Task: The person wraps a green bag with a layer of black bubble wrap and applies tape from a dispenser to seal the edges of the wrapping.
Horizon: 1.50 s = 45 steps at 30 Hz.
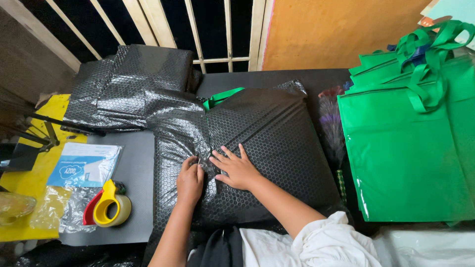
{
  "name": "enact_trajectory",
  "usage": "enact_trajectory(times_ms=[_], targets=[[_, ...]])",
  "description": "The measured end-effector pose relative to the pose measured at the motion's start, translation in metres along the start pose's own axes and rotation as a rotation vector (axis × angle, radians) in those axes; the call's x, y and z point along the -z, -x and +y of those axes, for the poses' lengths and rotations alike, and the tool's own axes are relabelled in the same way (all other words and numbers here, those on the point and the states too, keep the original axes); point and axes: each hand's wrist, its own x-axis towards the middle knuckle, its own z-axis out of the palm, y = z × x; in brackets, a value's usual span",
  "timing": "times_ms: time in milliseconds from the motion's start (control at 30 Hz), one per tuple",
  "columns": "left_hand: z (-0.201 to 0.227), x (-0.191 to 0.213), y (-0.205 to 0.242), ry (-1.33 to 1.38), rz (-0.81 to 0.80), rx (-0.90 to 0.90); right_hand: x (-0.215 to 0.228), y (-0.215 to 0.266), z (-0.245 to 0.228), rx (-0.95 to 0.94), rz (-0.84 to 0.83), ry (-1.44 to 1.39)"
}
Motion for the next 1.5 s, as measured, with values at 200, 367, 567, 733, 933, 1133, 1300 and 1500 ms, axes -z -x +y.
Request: enact_trajectory(times_ms=[200,367,567,733,933,1133,1300,1500], targets=[[-0.012,-0.016,0.000,-0.055,0.088,-0.035,-0.006,0.000,0.000,0.006,0.052,0.042],[-0.001,-0.008,-0.001,-0.074,0.121,-0.121,0.001,-0.003,0.001,-0.013,0.095,-0.048],[0.008,0.005,-0.001,0.038,0.063,-0.156,-0.003,-0.019,0.004,0.100,0.156,-0.034],[0.004,0.002,0.005,0.135,-0.044,-0.050,0.001,-0.027,0.017,0.074,0.144,0.003],[0.011,0.015,0.001,0.162,-0.174,0.159,0.015,-0.023,0.010,0.056,0.061,-0.085],[-0.022,-0.006,-0.004,0.118,-0.072,0.108,0.007,-0.020,0.016,0.084,0.290,-0.057],[-0.023,-0.014,-0.004,0.019,-0.042,0.088,0.006,-0.003,0.013,0.157,-0.046,0.006],[-0.030,-0.026,-0.007,-0.088,-0.006,0.042,-0.006,-0.003,0.014,0.183,0.022,0.034]])
